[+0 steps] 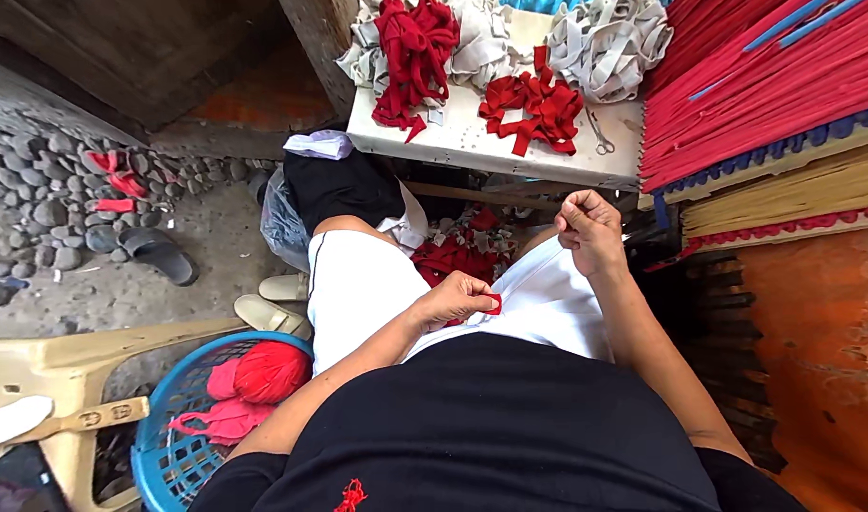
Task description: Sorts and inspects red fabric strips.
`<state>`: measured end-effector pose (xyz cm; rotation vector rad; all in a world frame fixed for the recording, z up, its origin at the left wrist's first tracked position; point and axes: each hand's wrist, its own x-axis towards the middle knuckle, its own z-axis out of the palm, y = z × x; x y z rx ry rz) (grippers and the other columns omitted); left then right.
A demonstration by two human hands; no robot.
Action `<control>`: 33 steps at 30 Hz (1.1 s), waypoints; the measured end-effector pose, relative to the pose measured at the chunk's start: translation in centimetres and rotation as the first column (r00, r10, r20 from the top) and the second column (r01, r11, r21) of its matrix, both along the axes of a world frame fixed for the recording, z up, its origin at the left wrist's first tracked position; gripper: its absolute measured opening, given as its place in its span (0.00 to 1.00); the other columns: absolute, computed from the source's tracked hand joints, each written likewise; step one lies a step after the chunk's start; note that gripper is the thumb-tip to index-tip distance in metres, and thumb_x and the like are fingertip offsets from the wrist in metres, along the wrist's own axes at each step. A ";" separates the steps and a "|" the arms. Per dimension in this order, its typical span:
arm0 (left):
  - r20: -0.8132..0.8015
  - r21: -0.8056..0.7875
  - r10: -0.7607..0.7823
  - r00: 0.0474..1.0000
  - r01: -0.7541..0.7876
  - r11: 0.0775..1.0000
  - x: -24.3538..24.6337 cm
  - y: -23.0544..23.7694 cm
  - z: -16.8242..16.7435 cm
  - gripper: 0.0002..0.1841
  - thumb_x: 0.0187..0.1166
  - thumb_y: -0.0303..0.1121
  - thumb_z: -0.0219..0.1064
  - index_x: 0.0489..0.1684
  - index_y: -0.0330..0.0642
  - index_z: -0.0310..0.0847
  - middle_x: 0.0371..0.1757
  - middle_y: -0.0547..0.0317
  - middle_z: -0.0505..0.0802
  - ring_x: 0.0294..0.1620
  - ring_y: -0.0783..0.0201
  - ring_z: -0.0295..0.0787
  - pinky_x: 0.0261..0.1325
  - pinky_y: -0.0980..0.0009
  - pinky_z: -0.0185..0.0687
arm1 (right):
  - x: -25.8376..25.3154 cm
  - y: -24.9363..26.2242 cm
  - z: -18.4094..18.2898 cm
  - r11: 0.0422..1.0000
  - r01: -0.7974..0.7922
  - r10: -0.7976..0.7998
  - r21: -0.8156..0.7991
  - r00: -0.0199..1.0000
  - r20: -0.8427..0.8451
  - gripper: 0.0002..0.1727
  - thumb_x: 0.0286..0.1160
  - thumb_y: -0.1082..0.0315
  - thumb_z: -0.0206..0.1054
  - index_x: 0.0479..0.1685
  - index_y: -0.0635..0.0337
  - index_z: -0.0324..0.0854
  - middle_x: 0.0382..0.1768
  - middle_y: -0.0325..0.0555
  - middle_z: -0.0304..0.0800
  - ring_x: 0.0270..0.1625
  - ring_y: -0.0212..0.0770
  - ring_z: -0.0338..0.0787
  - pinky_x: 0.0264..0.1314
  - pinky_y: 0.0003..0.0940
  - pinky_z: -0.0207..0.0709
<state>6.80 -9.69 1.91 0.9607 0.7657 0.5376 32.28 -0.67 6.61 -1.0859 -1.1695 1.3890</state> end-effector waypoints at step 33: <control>-0.090 0.227 0.286 0.954 -0.260 0.938 0.1 0.1 -0.8 0.12 0.93 0.34 0.52 0.40 0.43 0.79 0.17 0.66 0.71 0.13 0.74 0.60 0.18 0.79 0.59 | -5.0 -7.9 -3.4 0.938 -0.276 0.328 -0.212 0.905 0.272 0.04 0.77 0.73 0.70 0.38 0.64 0.88 0.24 0.40 0.86 0.20 0.29 0.77 0.23 0.25 0.73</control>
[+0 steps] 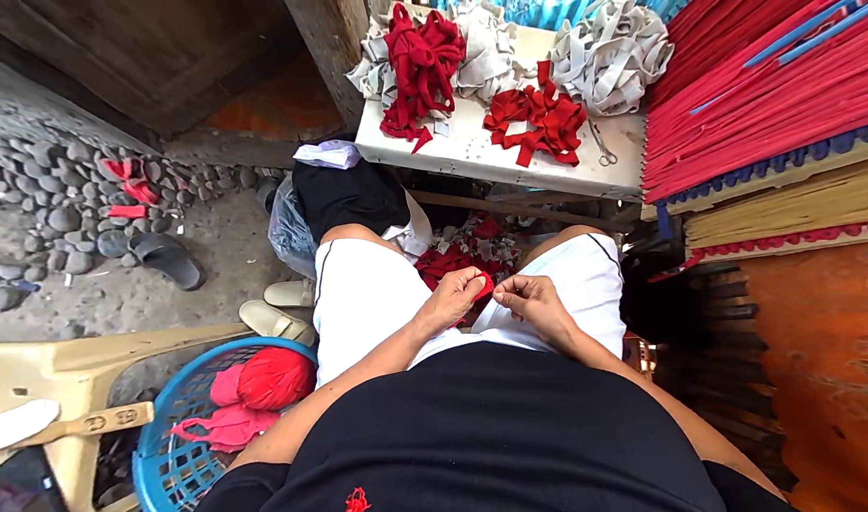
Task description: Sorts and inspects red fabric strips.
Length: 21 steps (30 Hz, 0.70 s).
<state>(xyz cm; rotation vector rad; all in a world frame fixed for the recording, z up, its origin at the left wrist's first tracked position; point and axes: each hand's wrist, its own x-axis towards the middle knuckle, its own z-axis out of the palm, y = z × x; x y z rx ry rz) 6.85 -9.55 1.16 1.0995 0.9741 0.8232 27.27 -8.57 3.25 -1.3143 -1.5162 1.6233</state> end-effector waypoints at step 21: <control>-0.114 0.144 0.014 0.993 0.002 0.990 0.1 0.1 -0.2 0.13 0.92 0.34 0.54 0.41 0.42 0.83 0.19 0.64 0.75 0.16 0.72 0.64 0.21 0.76 0.62 | 0.0 0.0 0.1 0.997 0.051 -0.056 -0.058 0.994 -0.091 0.03 0.77 0.74 0.70 0.38 0.65 0.88 0.23 0.42 0.85 0.19 0.29 0.76 0.22 0.23 0.70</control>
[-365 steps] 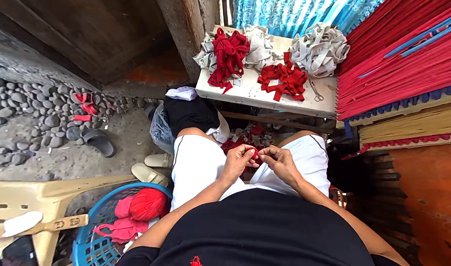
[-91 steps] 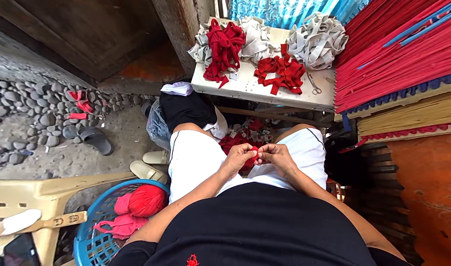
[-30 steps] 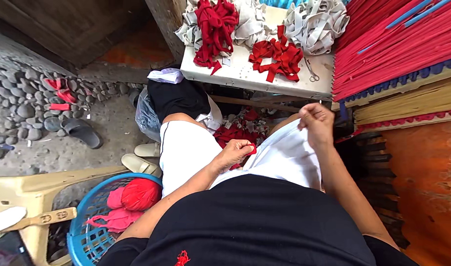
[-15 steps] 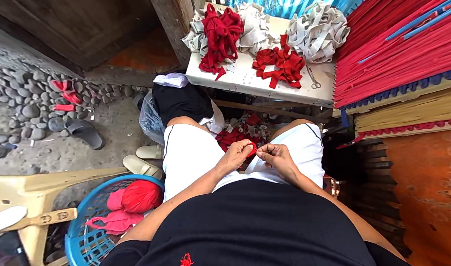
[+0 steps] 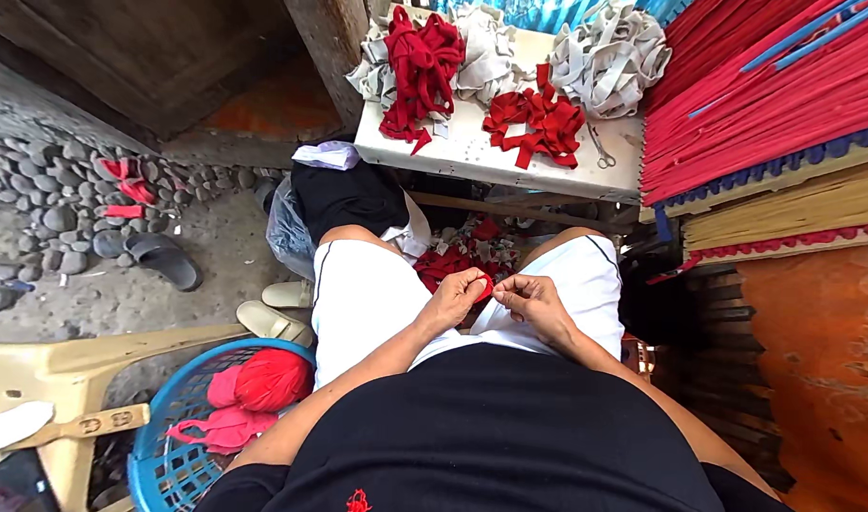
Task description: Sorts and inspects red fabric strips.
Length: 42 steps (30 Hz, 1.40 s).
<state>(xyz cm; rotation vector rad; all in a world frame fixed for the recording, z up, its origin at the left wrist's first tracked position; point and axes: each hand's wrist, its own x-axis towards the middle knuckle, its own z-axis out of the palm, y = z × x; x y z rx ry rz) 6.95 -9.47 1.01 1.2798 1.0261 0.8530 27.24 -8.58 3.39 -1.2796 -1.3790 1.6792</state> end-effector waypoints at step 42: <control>-0.090 0.351 0.210 0.974 -0.167 0.922 0.7 -0.6 0.4 0.04 0.75 0.23 0.73 0.42 0.38 0.90 0.37 0.60 0.96 0.31 0.73 0.92 0.40 0.73 0.90 | -1.0 -0.4 -0.7 0.987 0.139 -0.145 -0.079 0.986 -0.080 0.04 0.78 0.77 0.67 0.35 0.64 0.82 0.22 0.40 0.81 0.18 0.29 0.75 0.23 0.24 0.72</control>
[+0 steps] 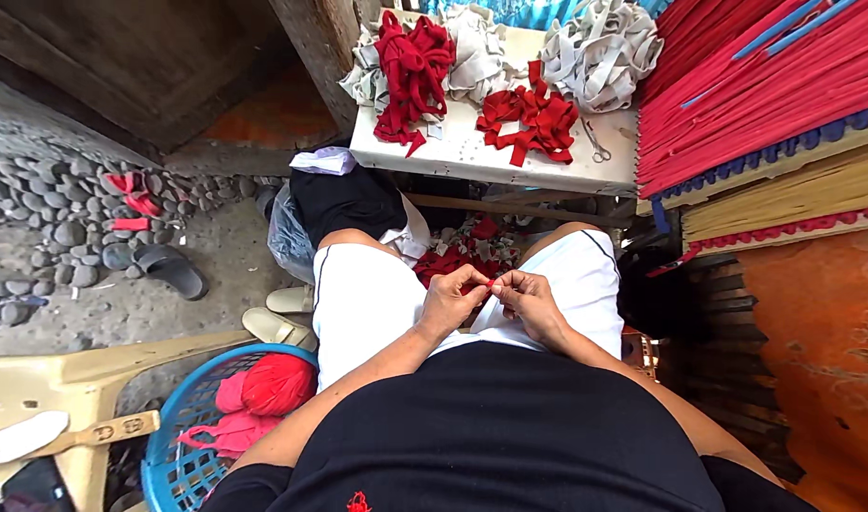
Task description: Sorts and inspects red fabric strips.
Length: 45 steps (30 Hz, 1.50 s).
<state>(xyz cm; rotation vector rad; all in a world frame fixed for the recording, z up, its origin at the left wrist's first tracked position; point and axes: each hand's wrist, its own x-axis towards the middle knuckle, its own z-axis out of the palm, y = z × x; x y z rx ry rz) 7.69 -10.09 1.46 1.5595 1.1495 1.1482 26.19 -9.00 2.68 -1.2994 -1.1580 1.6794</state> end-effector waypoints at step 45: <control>0.474 -0.628 0.141 0.869 0.221 0.746 -0.3 0.7 1.0 0.07 0.84 0.27 0.65 0.37 0.37 0.86 0.26 0.58 0.89 0.22 0.71 0.83 0.27 0.75 0.82 | 0.4 0.0 -0.4 0.994 -0.086 0.085 0.072 0.996 0.010 0.04 0.77 0.78 0.66 0.39 0.63 0.85 0.25 0.40 0.83 0.22 0.30 0.76 0.25 0.24 0.70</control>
